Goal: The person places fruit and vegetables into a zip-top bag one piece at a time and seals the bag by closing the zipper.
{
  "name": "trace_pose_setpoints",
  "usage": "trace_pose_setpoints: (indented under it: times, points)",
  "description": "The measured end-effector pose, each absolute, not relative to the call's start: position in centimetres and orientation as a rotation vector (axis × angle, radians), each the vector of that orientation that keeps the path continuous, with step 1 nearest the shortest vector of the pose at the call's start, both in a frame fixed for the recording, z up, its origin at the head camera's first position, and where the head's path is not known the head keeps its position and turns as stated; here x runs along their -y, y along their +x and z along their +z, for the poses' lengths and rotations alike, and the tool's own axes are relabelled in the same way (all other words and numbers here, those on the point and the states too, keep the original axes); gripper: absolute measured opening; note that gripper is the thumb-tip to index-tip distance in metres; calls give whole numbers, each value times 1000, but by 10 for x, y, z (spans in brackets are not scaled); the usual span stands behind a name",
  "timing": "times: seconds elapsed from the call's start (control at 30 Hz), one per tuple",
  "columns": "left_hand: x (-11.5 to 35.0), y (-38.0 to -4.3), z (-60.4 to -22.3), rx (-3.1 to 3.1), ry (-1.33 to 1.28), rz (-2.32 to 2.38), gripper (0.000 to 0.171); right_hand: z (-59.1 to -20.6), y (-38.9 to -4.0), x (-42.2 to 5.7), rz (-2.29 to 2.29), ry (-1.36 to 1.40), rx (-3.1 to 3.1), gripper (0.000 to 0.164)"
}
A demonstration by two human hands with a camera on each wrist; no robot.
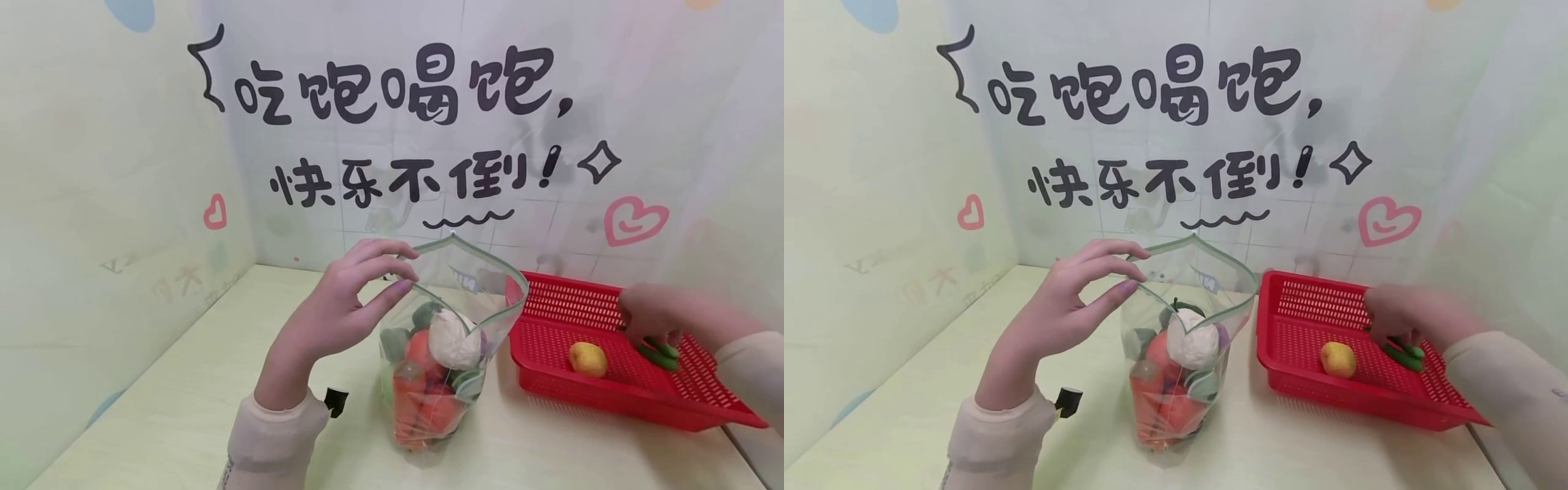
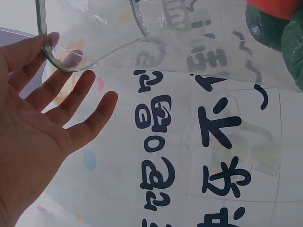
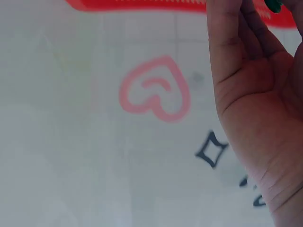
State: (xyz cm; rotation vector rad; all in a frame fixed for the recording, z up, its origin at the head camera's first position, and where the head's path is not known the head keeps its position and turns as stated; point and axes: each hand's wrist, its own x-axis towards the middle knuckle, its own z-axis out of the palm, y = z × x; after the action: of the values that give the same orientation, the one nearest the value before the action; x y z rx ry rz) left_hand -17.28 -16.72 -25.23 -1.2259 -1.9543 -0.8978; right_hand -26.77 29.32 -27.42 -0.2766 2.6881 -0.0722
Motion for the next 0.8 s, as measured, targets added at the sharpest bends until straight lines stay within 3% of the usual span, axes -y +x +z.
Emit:
trace_pose_setpoints:
  times: [0.2,0.47,0.63,0.8]
  points:
    - [170,-171,-253,1956,-1225,-892,8,-230,-265,-255,-45,-518,-2880,50]
    - [169,-170,-251,1952,-1228,-885,5,-179,-233,-190,-81,-961,-3443,22]
    - [168,-170,-250,1952,-1230,-878,5,-156,-199,-151,-335,-1486,-3587,25]
    - [169,-169,-251,1958,-1227,-882,5,-150,-171,-114,-532,-1758,-3505,29]
